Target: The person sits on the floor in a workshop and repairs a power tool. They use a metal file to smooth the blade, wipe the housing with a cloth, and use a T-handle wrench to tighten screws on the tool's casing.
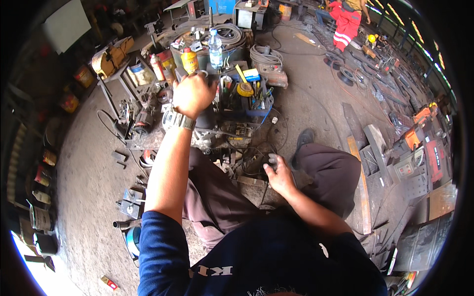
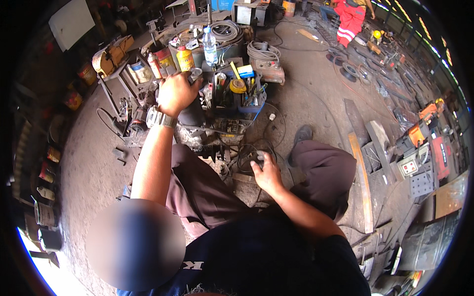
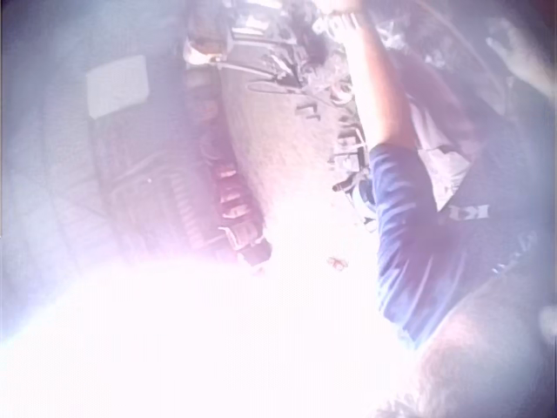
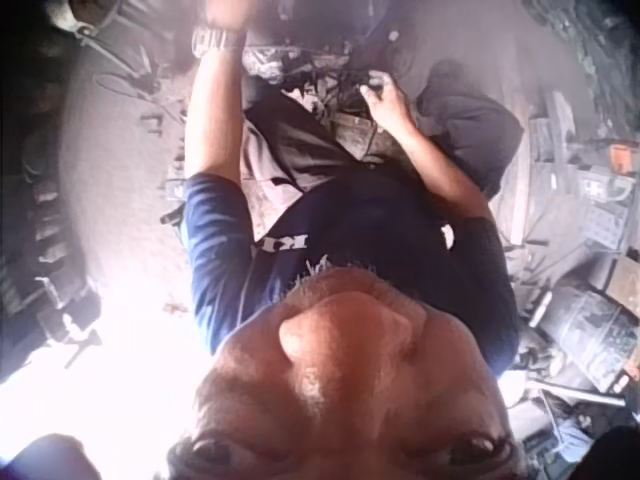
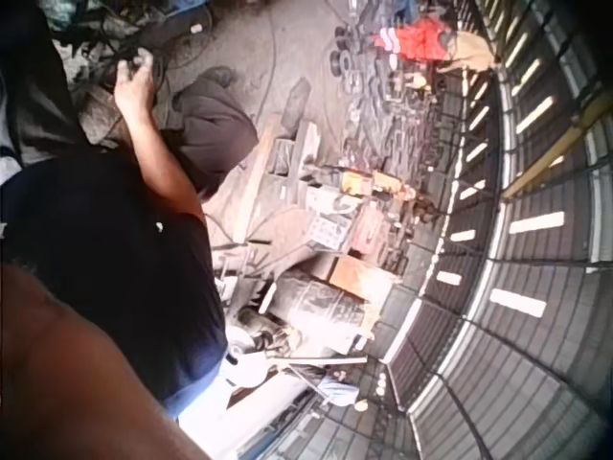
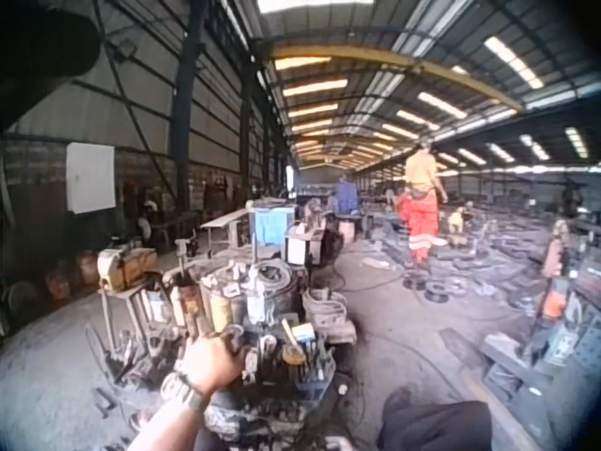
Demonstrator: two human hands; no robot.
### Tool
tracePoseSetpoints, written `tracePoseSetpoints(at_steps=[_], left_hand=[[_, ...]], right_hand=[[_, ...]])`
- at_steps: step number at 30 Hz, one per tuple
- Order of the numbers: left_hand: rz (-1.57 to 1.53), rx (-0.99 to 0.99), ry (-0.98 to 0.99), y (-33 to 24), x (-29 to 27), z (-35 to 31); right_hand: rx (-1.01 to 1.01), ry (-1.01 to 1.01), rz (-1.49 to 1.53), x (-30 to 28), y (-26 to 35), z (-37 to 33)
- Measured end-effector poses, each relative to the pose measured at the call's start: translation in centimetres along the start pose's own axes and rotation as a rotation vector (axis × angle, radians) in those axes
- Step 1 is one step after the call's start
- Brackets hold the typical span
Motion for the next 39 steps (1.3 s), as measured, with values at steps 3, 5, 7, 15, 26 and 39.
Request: tracePoseSetpoints(at_steps=[3,5,7,15,26,39], left_hand=[[0.010,-0.002,-0.032,1.1,0.7,-0.5],[0.018,-0.022,0.004,0.6,0.6,-0.6],[0.051,-0.002,-0.029,0.3,0.1,-0.8],[-0.028,0.051,-0.108,0.1,0.6,-0.4],[0.114,-0.020,-0.370,-0.3,1.5,-1.7],[0.139,-0.042,-0.406,-1.5,1.8,-4.0]], right_hand=[[-0.064,0.244,0.020,-2.8,7.7,3.2],[-0.219,0.421,-0.060,-5.0,10.8,5.1],[-0.316,0.533,-0.188,-5.5,10.6,7.1],[-0.335,0.900,-0.423,-3.9,7.8,12.2],[-0.414,1.073,-0.531,-1.5,3.5,19.6],[-0.475,1.450,-0.456,3.6,-2.0,18.9]])
Point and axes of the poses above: each hand's wrist, its own z-axis towards the middle knuckle, its own x-axis out of the palm, y = z × x, the point moved 2 cm from there along z, towards the middle knuckle, and after that the axes turned 1 degree about x, right-handed, at the moved point
